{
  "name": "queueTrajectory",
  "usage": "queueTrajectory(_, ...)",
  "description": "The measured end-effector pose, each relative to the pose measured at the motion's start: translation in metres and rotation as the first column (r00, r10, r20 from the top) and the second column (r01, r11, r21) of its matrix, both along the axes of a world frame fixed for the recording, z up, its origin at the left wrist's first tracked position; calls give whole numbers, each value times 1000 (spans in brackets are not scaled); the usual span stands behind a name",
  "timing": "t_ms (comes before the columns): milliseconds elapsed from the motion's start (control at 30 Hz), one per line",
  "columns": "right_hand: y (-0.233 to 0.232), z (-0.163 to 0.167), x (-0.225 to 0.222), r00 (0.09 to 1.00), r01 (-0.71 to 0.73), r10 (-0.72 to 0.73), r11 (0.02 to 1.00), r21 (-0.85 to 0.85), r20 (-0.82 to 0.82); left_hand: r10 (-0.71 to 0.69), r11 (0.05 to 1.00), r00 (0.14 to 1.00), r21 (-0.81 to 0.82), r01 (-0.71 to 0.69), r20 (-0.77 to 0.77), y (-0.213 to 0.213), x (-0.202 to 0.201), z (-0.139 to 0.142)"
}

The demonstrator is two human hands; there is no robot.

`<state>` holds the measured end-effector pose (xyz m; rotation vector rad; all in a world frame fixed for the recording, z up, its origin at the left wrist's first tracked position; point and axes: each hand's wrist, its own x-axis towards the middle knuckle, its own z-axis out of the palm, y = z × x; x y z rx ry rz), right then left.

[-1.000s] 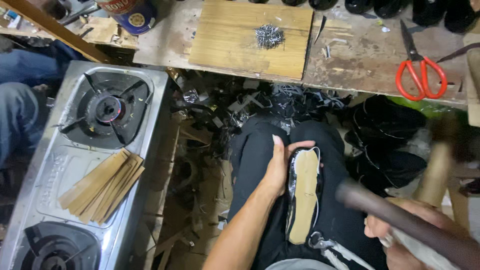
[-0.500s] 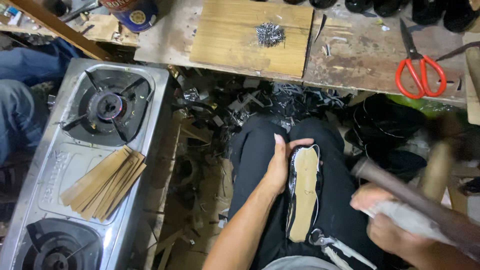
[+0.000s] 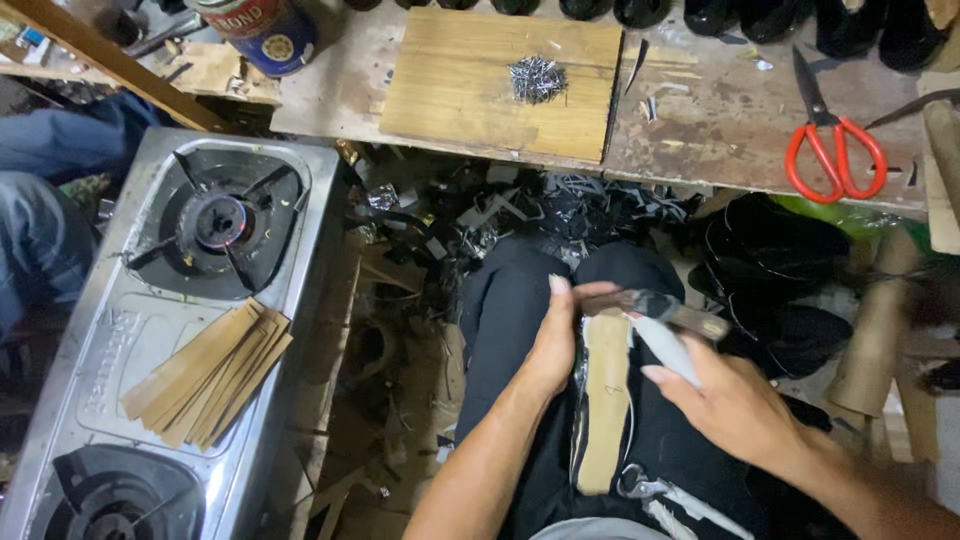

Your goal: The person uses a hammer and a small metal tool to tap along the edge of a shoe sole while holding the shoe on their lap. They repeatedly reposition the shoe and tap different sections of the sole perimeter.

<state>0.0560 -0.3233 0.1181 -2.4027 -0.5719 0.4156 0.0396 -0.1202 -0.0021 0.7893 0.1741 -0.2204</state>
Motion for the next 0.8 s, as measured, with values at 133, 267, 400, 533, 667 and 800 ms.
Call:
queueTrajectory(133, -8, 15, -5, 954, 210, -177, 970, 119, -242, 15, 1000, 1000, 0, -15, 7, 2, 2, -7)
queueTrajectory(267, -12, 12, -15, 988, -12, -97, 717, 697, 117, -23, 1000, 1000, -9, 23, -14, -2, -2, -6)
queueTrajectory(400, -4, -9, -3, 998, 60, -63, 990, 126, 15, 28, 997, 999, 70, -30, 32, 1, -1, -1)
queueTrajectory(533, -21, -15, -10, 986, 168, -159, 878, 448, -56, -3, 998, 1000, 56, 3, -3, 5, -4, 3)
queueTrajectory(667, -23, -34, -17, 983, 104, -157, 906, 410, 97, -14, 1000, 1000, -19, 13, -15, 2, -2, 3)
queueTrajectory(800, -23, -39, 5, 991, 129, -128, 991, -39, 42, 21, 996, 998, 87, -25, 51, -3, 0, 4)
